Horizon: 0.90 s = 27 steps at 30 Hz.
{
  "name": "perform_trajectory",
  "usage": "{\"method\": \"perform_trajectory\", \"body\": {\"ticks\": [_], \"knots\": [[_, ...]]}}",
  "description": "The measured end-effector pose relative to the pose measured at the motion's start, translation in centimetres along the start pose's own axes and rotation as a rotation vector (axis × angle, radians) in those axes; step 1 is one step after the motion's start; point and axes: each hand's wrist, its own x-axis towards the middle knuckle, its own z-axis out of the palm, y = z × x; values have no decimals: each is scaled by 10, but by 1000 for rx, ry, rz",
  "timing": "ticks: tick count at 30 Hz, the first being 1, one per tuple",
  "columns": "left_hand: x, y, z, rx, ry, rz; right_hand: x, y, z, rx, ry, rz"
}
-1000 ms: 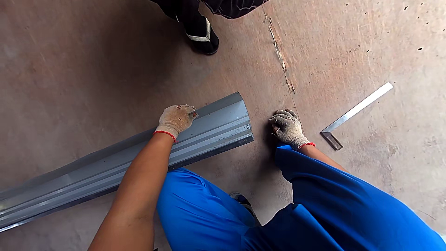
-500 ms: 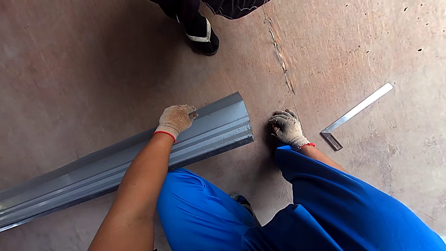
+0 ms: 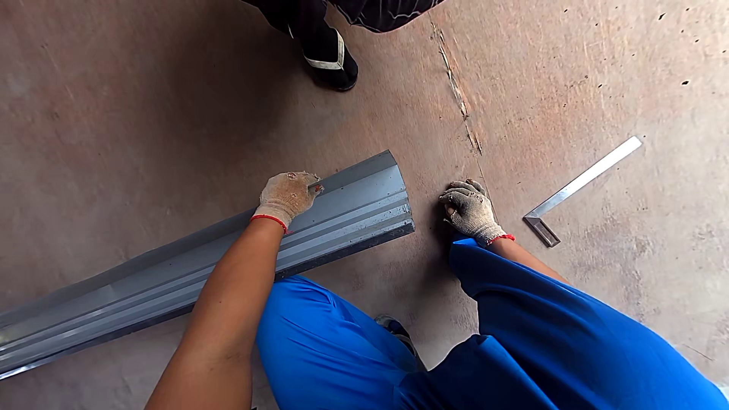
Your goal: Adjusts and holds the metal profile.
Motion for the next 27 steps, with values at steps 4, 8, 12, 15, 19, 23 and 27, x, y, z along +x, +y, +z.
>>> {"method": "perform_trajectory", "body": {"ticks": [4, 8, 12, 15, 19, 23, 27], "knots": [[0, 0, 0, 9, -6, -1, 0, -1, 0, 11, 9, -11], [0, 1, -1, 7, -10, -11, 0, -3, -3, 14, 4, -11], [-1, 3, -3, 13, -15, -20, 0, 1, 1, 3, 16, -19], [-1, 2, -1, 8, -9, -14, 0, 1, 0, 2, 3, -15], [-2, 3, -3, 5, -9, -19, 0, 1, 1, 4, 4, -8], [-2, 3, -3, -4, -2, -14, 1, 1, 0, 5, -2, -3], [-1, 3, -2, -18, -13, -19, 0, 3, 2, 1, -3, -5]]}}
